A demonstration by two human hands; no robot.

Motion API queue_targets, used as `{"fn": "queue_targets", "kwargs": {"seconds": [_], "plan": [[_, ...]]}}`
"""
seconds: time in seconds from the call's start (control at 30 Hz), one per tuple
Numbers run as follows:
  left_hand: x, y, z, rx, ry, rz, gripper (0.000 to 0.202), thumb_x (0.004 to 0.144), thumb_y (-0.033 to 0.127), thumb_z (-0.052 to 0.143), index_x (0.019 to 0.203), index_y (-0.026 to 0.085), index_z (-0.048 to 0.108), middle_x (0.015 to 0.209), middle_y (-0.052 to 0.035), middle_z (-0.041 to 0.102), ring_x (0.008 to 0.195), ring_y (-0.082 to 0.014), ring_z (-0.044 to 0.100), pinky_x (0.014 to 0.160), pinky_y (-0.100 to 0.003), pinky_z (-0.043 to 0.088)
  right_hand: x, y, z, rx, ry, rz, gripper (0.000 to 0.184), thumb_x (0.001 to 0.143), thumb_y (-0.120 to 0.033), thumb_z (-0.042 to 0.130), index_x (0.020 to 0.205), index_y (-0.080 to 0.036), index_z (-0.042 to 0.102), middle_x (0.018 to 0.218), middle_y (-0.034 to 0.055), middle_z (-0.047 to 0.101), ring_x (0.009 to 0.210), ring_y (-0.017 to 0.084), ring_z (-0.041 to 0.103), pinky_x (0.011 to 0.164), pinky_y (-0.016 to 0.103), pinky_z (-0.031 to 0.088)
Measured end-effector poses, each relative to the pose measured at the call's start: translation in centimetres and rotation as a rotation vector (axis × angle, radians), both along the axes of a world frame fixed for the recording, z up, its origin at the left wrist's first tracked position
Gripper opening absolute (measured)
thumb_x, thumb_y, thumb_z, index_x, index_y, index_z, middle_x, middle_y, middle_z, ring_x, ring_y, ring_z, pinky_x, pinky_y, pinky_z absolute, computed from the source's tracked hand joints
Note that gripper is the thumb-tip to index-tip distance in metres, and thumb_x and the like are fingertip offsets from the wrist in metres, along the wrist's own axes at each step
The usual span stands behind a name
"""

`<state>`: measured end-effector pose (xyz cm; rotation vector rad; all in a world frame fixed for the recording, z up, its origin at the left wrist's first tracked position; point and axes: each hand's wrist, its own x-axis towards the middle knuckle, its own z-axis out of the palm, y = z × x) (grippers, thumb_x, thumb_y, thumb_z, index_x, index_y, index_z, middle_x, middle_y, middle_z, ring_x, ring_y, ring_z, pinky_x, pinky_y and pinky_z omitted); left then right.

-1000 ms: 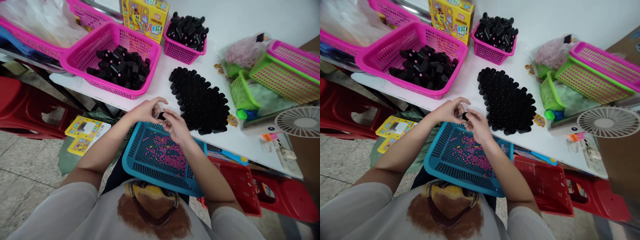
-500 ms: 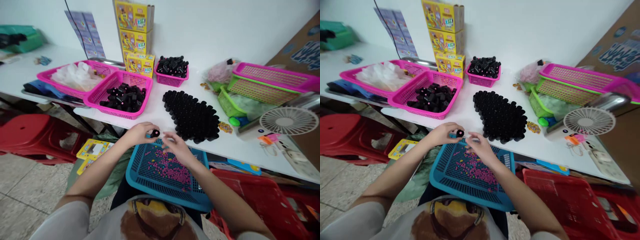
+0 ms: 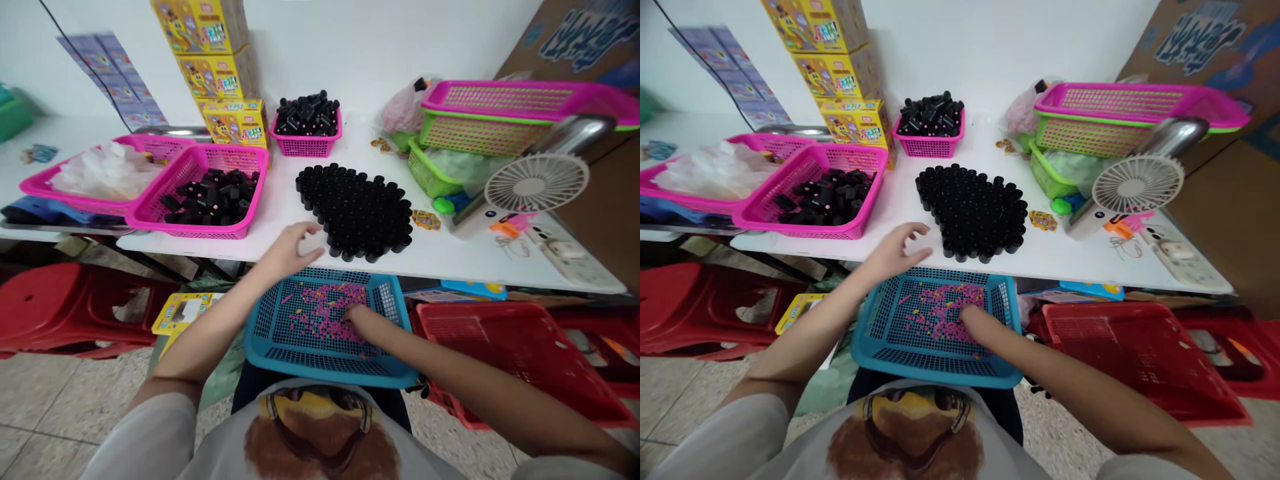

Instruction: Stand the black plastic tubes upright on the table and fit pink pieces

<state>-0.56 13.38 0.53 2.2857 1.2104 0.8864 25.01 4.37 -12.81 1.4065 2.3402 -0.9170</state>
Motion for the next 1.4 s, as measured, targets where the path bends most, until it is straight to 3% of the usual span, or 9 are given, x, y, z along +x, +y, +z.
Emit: {"fn": "queue_targets", "kwargs": {"seconds": [0.1, 0.23, 0.57, 0.77, 0.83, 0.93, 1.07, 1.2, 1.4], "plan": [[4.7, 0.5, -3.4, -0.164, -0.081, 0.009, 0.064, 0.082, 0.031, 0.086, 0.135, 0.019, 0.053, 0.118, -0.0107, 0.07, 0.089, -0.0202, 0.067, 0.086, -0.037, 0.057, 0.1, 0.2, -0.5, -0.014, -0.053, 0.041, 0.035, 0.103, -0.04, 0.07, 0.13, -0.017, 0.068, 0.132, 0.01, 0.07, 0.114, 0.024, 0.071, 0.099, 0.047, 0.062], [6.0, 1.4, -4.6, -0.234, -0.113, 0.034, 0.056, 0.085, 0.026, 0.079, 0.132, 0.02, 0.049, 0.104, -0.0037, 0.067, 0.071, -0.0135, 0.062, 0.072, -0.031, 0.053, -0.4, 0.5, -0.6, -0.024, -0.099, 0.072, 0.037, 0.103, -0.04, 0.07, 0.131, -0.017, 0.067, 0.132, 0.0108, 0.07, 0.113, 0.024, 0.071, 0.097, 0.046, 0.062], [-3.0, 2.4, -2.6, -0.266, -0.057, -0.006, 0.029, 0.076, 0.023, 0.076, 0.103, 0.018, 0.069, 0.078, 0.0026, 0.064, 0.064, -0.0117, 0.055, 0.065, -0.026, 0.045, -1.1, 0.5, -1.9, -0.055, -0.126, 0.081, 0.038, 0.103, -0.041, 0.069, 0.133, -0.018, 0.067, 0.135, 0.0114, 0.069, 0.115, 0.025, 0.071, 0.098, 0.047, 0.062], [-5.9, 2.6, -4.1, -0.196, -0.085, -0.029, 0.032, 0.073, 0.03, 0.078, 0.102, 0.018, 0.073, 0.076, 0.0032, 0.058, 0.07, -0.0135, 0.053, 0.068, -0.027, 0.043, -0.7, 0.5, -1.3, -0.017, -0.076, 0.046, 0.024, 0.103, -0.035, 0.07, 0.116, -0.015, 0.072, 0.117, 0.0082, 0.074, 0.102, 0.02, 0.073, 0.091, 0.041, 0.062], [-5.6, 2.6, -4.5, -0.194, -0.095, -0.063, 0.032, 0.072, 0.03, 0.078, 0.101, 0.018, 0.074, 0.079, 0.0024, 0.061, 0.071, -0.0134, 0.053, 0.07, -0.027, 0.044, -0.7, 0.9, -0.2, 0.005, -0.034, 0.034, 0.008, 0.098, -0.019, 0.072, 0.094, -0.012, 0.074, 0.099, 0.0084, 0.077, 0.089, 0.018, 0.072, 0.084, 0.033, 0.06], [-5.3, 2.6, -4.6, -0.189, -0.115, -0.101, 0.031, 0.074, 0.031, 0.077, 0.102, 0.019, 0.074, 0.082, 0.0014, 0.064, 0.073, -0.0136, 0.053, 0.071, -0.027, 0.044, -1.5, 1.8, 2.8, 0.035, 0.056, 0.025, 0.016, 0.09, -0.004, 0.072, 0.077, -0.014, 0.074, 0.08, 0.0066, 0.076, 0.074, 0.016, 0.071, 0.074, 0.028, 0.056], [-5.5, 2.9, -4.5, -0.195, -0.122, -0.12, 0.033, 0.074, 0.032, 0.079, 0.104, 0.019, 0.075, 0.078, 0.0031, 0.06, 0.071, -0.0133, 0.053, 0.068, -0.026, 0.043, -4.3, 3.8, 8.6, 0.251, 0.298, -0.021, 0.019, 0.106, -0.023, 0.057, 0.105, -0.021, 0.076, 0.112, 0.0071, 0.079, 0.106, 0.02, 0.074, 0.098, 0.035, 0.057], [-5.9, 3.2, -4.5, -0.21, -0.138, -0.175, 0.033, 0.075, 0.034, 0.08, 0.104, 0.019, 0.075, 0.073, 0.005, 0.055, 0.069, -0.0126, 0.053, 0.068, -0.026, 0.043, -7.9, 7.4, 12.6, 0.607, 0.646, -0.043, 0.016, 0.103, -0.024, 0.062, 0.101, -0.023, 0.078, 0.115, 0.0074, 0.078, 0.107, 0.022, 0.074, 0.101, 0.04, 0.06], [-5.9, 3.4, -4.5, -0.216, -0.174, -0.204, 0.028, 0.076, 0.032, 0.077, 0.101, 0.019, 0.073, 0.071, 0.0053, 0.054, 0.068, -0.0119, 0.054, 0.068, -0.026, 0.043, -9.4, 10.7, 12.9, 0.315, 0.646, -0.26, 0.007, 0.092, -0.022, 0.074, 0.09, -0.019, 0.08, 0.1, 0.0057, 0.078, 0.069, 0.015, 0.074, 0.07, 0.032, 0.065]]}}
